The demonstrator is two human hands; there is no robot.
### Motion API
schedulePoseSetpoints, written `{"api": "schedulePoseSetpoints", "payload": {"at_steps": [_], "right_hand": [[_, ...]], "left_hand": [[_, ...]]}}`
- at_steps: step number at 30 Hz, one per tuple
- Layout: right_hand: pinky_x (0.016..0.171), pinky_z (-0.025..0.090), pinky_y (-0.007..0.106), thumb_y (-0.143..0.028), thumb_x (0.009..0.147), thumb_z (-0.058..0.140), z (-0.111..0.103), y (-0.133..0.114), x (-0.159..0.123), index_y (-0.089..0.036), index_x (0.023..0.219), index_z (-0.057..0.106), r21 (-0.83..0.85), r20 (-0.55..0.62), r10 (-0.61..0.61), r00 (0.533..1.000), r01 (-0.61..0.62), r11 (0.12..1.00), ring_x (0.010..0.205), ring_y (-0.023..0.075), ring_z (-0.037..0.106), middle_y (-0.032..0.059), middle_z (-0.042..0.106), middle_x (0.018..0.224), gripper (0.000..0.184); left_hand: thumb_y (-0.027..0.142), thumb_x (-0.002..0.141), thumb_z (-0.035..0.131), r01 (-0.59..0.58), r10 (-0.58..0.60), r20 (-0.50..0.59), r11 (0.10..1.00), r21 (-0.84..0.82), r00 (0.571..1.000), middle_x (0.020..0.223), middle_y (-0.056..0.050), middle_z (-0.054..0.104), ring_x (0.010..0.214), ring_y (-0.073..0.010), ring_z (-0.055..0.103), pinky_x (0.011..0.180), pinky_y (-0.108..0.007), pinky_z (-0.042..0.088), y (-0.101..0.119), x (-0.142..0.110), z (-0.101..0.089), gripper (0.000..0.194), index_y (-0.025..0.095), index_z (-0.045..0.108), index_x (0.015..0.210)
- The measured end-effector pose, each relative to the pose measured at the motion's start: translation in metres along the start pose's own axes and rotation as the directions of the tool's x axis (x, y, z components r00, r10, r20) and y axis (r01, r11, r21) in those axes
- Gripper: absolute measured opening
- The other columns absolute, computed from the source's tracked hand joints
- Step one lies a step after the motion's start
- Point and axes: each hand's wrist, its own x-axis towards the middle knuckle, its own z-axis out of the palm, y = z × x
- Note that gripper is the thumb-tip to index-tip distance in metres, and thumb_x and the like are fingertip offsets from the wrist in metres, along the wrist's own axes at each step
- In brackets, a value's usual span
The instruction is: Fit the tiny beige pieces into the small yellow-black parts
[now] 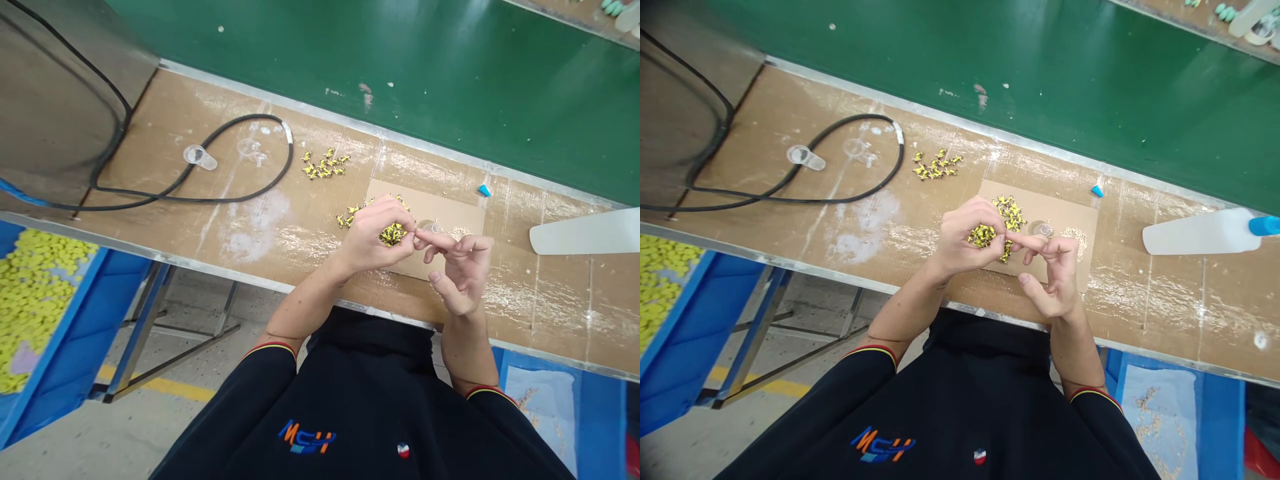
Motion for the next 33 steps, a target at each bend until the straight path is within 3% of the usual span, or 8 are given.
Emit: {"api": "schedulePoseSetpoints", "payload": {"at_steps": [9, 20, 25, 33], "right_hand": [[0.071, 0.052, 0.046, -0.015, 0.083, 0.068, -0.001, 0.006, -0.002, -0.033, 0.108, 0.036, -0.151, 0.062, -0.027, 0.998, 0.036, 0.988, 0.101, 0.0259, 0.071, 0.0038, 0.074, 0.140, 0.044], [0.067, 0.053, 0.042, -0.018, 0.087, 0.066, 0.006, 0.003, 0.000, -0.032, 0.108, 0.036, -0.112, 0.040, -0.011, 0.999, 0.016, 0.994, 0.102, 0.0244, 0.072, 0.0054, 0.073, 0.142, 0.039], [0.064, 0.056, 0.041, -0.030, 0.089, 0.071, 0.007, 0.002, 0.002, -0.033, 0.103, 0.036, 0.068, -0.019, 0.070, 0.997, -0.069, 0.995, 0.092, 0.0231, 0.071, 0.0032, 0.079, 0.130, 0.038], [0.060, 0.055, 0.039, -0.039, 0.090, 0.073, 0.009, -0.001, 0.005, -0.033, 0.102, 0.036, 0.206, -0.008, 0.104, 0.995, -0.100, 0.973, 0.082, 0.0221, 0.072, 0.0030, 0.082, 0.121, 0.039]], "left_hand": [[0.009, 0.084, 0.060, -0.031, 0.011, 0.111, 0.983, 0.182, 0.994, 0.071, 0.002, 0.064, 0.072, -0.0132, 0.059, 0.071, -0.028, 0.053, -0.003, -0.002, -0.005, 0.014, 0.021, 0.054, 0.078], [0.010, 0.085, 0.056, -0.054, 0.025, 0.119, 0.967, 0.251, 0.993, 0.072, 0.001, 0.061, 0.074, -0.0150, 0.058, 0.071, -0.029, 0.050, -0.008, -0.006, -0.003, 0.014, 0.023, 0.051, 0.082], [0.008, 0.084, 0.056, -0.026, 0.010, 0.103, 0.988, 0.152, 0.995, 0.073, 0.002, 0.061, 0.073, -0.0131, 0.059, 0.071, -0.028, 0.052, -0.002, -0.005, -0.003, 0.016, 0.023, 0.051, 0.082], [0.007, 0.083, 0.058, -0.002, 0.006, 0.065, 0.998, -0.064, 0.998, 0.071, 0.003, 0.060, 0.069, -0.0117, 0.058, 0.070, -0.027, 0.052, 0.001, -0.002, -0.001, 0.018, 0.023, 0.050, 0.080]]}}
